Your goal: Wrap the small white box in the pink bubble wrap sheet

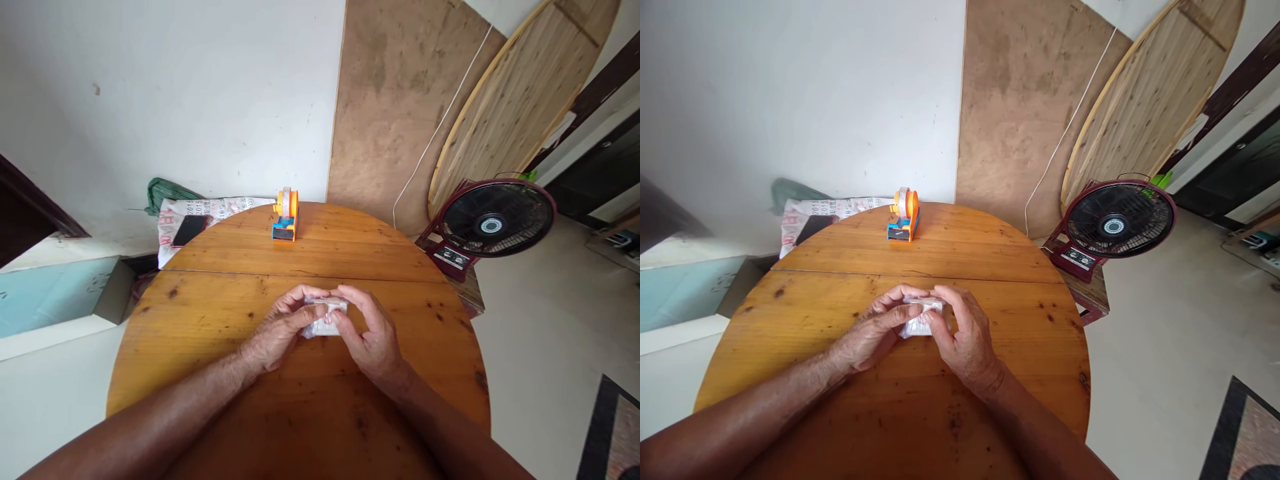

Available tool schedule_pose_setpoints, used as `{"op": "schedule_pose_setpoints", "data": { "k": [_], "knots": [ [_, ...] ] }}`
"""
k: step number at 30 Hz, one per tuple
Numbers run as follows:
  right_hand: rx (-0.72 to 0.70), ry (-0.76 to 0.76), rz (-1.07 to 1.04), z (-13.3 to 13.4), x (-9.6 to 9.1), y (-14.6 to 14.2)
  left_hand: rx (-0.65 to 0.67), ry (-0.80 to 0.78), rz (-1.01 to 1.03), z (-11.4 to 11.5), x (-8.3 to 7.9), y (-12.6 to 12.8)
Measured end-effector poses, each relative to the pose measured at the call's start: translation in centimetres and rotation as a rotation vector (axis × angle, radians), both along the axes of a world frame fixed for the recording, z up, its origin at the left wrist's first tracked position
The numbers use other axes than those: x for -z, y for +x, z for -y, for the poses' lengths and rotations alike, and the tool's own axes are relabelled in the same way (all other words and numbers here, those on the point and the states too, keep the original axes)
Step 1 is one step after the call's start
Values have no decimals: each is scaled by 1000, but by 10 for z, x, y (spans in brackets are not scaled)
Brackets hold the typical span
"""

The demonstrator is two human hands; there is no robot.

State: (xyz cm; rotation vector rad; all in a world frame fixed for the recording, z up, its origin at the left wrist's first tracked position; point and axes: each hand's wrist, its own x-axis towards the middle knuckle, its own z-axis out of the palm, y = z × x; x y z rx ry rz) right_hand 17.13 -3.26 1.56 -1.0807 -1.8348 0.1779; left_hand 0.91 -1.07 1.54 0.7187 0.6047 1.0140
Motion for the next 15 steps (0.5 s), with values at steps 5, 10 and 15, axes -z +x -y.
{"op": "schedule_pose_setpoints", "data": {
  "k": [5, 10, 15],
  "knots": [
    [8, 26, -1, 1, -3, -2, 4, -7, 8, 1, -3, 0],
    [0, 35, 15, -1, -2, -2, 16, -1, -35, 0, 0, -1],
    [-35, 44, 74, -2, 0, 3, 42, 48, -69, -3, 6, -2]
  ]
}}
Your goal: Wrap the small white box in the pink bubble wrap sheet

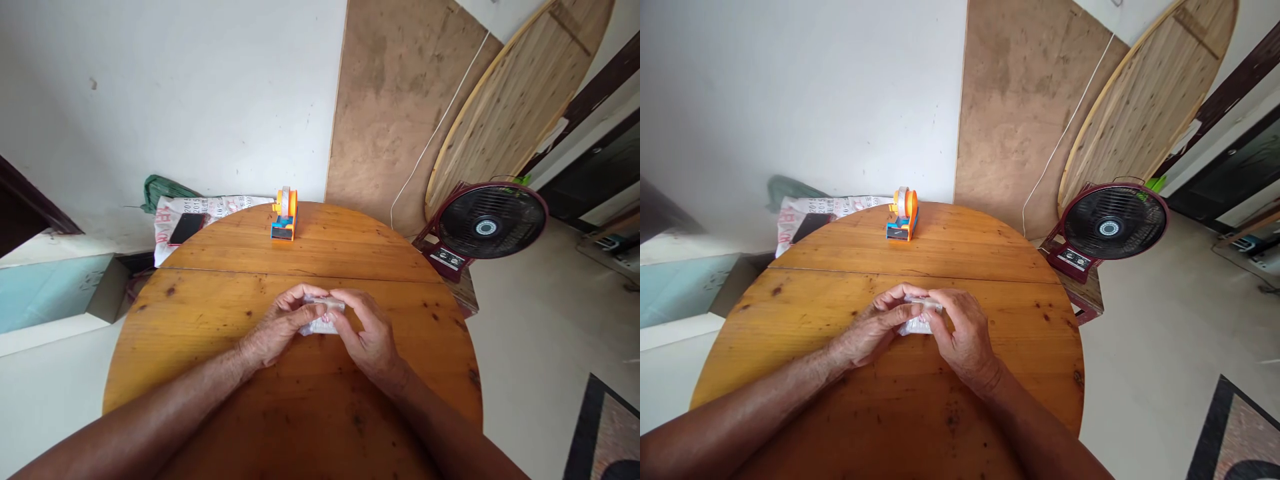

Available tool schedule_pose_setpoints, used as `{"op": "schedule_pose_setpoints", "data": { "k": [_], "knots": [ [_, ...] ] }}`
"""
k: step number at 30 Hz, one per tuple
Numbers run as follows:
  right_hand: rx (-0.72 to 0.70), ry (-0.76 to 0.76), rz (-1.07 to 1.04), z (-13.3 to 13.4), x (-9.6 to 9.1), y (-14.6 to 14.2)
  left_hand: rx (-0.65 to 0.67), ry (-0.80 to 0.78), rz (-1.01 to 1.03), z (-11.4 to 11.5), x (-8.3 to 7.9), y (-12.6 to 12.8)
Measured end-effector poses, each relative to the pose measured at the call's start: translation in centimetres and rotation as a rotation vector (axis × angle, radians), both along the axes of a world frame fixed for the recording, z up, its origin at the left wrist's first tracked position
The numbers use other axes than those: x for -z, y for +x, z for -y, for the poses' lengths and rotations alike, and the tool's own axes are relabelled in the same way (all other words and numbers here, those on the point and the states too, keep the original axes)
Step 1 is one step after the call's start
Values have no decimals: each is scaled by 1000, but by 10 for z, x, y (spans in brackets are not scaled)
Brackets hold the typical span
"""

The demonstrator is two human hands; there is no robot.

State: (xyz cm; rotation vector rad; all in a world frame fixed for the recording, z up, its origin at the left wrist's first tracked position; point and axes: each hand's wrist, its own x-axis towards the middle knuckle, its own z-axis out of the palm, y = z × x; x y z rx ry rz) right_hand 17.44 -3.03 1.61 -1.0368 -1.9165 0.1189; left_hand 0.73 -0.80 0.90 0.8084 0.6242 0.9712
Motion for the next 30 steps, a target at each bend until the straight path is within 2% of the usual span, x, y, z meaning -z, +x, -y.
{"op": "schedule_pose_setpoints", "data": {
  "k": [5, 14, 18, 22, 30],
  "knots": [
    [-28, 3, 48, 2, 2, 5, 12, 50, -16, -1, 3, -1],
    [-40, 50, 13, 3, 6, 4, -10, 93, -77, -2, -1, -2],
    [-44, 80, 114, 2, 5, 6, -15, 48, -72, -1, -1, -3],
    [-49, 124, 250, 2, -1, 7, -35, -62, -9, -2, -4, -4],
    [24, 208, 445, -1, -8, 5, -45, -170, 59, -5, -7, -5]
  ]
}}
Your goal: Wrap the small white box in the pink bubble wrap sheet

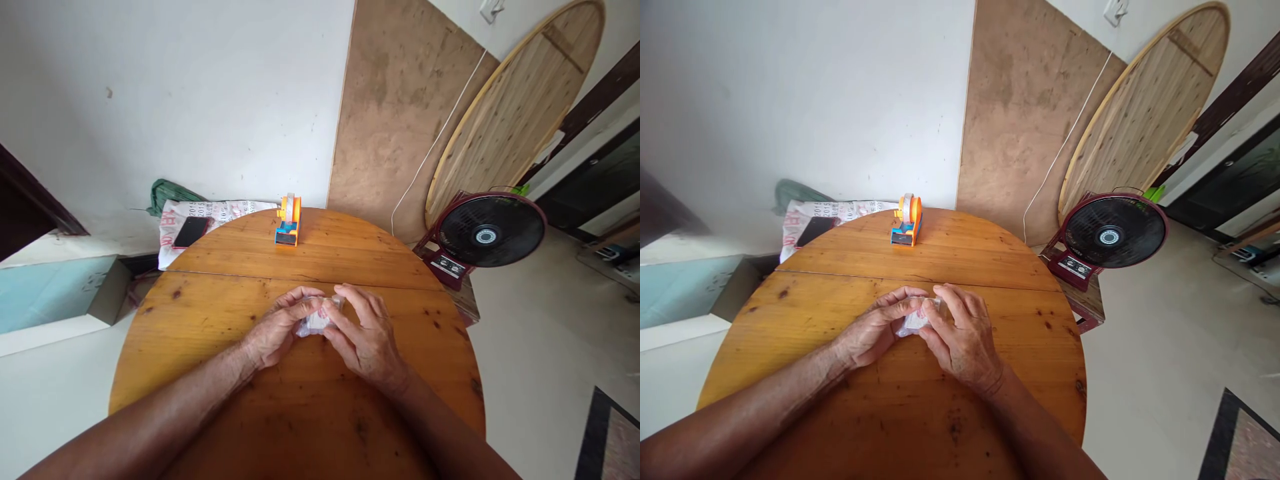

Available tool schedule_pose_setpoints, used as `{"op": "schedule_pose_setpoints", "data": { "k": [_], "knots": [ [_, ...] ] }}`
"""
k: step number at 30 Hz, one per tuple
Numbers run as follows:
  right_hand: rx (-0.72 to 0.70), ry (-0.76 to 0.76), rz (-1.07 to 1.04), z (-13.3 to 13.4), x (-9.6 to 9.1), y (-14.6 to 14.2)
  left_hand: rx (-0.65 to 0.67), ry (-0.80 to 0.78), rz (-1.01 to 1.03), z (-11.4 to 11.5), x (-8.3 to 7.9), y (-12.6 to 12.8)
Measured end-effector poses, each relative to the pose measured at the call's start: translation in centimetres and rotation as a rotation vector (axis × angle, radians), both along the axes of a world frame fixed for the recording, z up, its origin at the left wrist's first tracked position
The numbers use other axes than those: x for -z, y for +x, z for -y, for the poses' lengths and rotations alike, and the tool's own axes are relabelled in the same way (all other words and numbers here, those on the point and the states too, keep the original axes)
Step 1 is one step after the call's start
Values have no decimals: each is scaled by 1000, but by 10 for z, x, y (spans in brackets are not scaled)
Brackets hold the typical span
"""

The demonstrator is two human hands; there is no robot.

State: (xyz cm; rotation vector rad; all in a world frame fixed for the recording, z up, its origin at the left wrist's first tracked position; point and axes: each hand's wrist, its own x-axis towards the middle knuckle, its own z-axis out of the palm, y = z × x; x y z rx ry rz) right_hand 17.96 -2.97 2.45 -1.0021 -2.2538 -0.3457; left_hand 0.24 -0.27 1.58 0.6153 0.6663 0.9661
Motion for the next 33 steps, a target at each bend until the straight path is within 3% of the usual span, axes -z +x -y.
{"op": "schedule_pose_setpoints", "data": {
  "k": [6, 12, 16, 26, 33],
  "knots": [
    [-87, 0, -97, 5, 1, 3, 5, 46, 13, -4, -1, -6],
    [-35, -229, -404, 4, 1, 5, -1, 96, -10, -6, -5, -10],
    [-65, -331, -317, 0, 5, 5, 53, 123, -65, -2, -1, -10],
    [-30, -311, -299, -2, 10, 2, 112, 135, -107, -2, -1, -9],
    [17, -522, -384, -3, 16, -1, -64, 285, -337, -8, 0, -13]
  ]
}}
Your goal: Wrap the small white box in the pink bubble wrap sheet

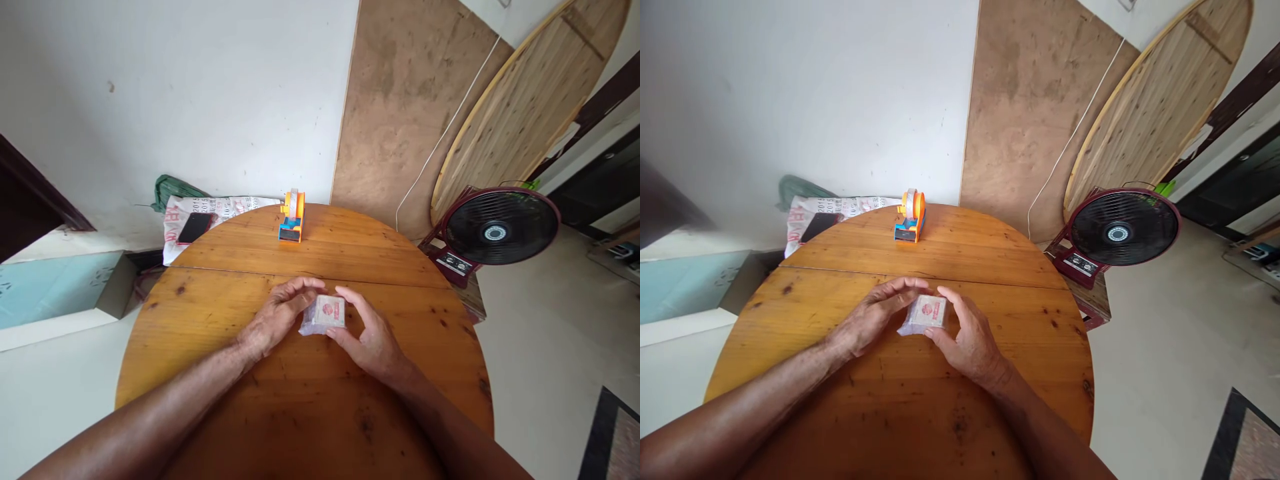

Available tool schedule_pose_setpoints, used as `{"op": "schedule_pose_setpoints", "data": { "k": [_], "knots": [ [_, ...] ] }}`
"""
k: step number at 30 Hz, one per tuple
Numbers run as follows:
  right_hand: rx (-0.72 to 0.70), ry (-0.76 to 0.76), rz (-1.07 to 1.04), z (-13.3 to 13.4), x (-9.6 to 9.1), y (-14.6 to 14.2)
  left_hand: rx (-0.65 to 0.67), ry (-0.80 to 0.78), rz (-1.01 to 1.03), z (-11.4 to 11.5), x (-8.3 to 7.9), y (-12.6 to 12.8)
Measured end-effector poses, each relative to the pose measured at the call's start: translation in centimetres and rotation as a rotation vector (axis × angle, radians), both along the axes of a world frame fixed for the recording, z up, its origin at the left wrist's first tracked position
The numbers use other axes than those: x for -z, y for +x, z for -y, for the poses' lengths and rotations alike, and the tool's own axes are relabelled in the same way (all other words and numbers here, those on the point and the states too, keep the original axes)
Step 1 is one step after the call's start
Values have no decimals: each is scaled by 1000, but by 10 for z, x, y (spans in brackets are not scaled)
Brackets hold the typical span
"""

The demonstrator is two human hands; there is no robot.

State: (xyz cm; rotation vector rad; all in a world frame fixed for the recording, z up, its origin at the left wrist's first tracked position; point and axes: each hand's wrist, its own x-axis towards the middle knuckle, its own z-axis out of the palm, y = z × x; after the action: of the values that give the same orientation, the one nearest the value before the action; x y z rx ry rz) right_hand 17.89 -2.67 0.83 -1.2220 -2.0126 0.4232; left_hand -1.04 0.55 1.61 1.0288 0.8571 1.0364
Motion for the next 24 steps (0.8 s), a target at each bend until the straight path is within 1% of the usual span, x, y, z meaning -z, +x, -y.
{"op": "schedule_pose_setpoints", "data": {
  "k": [3, 6, 8, 14, 18, 21, 24],
  "knots": [
    [-14, -103, -12, -3, 2, -1, -36, 65, -40, 0, 0, 0],
    [-22, -198, 21, -4, 1, 0, -18, 110, -34, 0, 0, 1],
    [-16, -227, 42, -5, 0, 0, -29, 132, -35, 0, 0, 1],
    [-33, -212, 55, -4, -6, -1, 1, 176, -60, 2, -2, 4],
    [-46, -155, 55, -4, -4, -1, -37, 296, -174, 3, 2, 5],
    [-32, -118, 79, -4, 0, -1, -32, 407, -291, 1, 7, 4],
    [-12, -106, 104, -3, 1, -1, -37, 501, -384, 0, 7, 2]
  ]
}}
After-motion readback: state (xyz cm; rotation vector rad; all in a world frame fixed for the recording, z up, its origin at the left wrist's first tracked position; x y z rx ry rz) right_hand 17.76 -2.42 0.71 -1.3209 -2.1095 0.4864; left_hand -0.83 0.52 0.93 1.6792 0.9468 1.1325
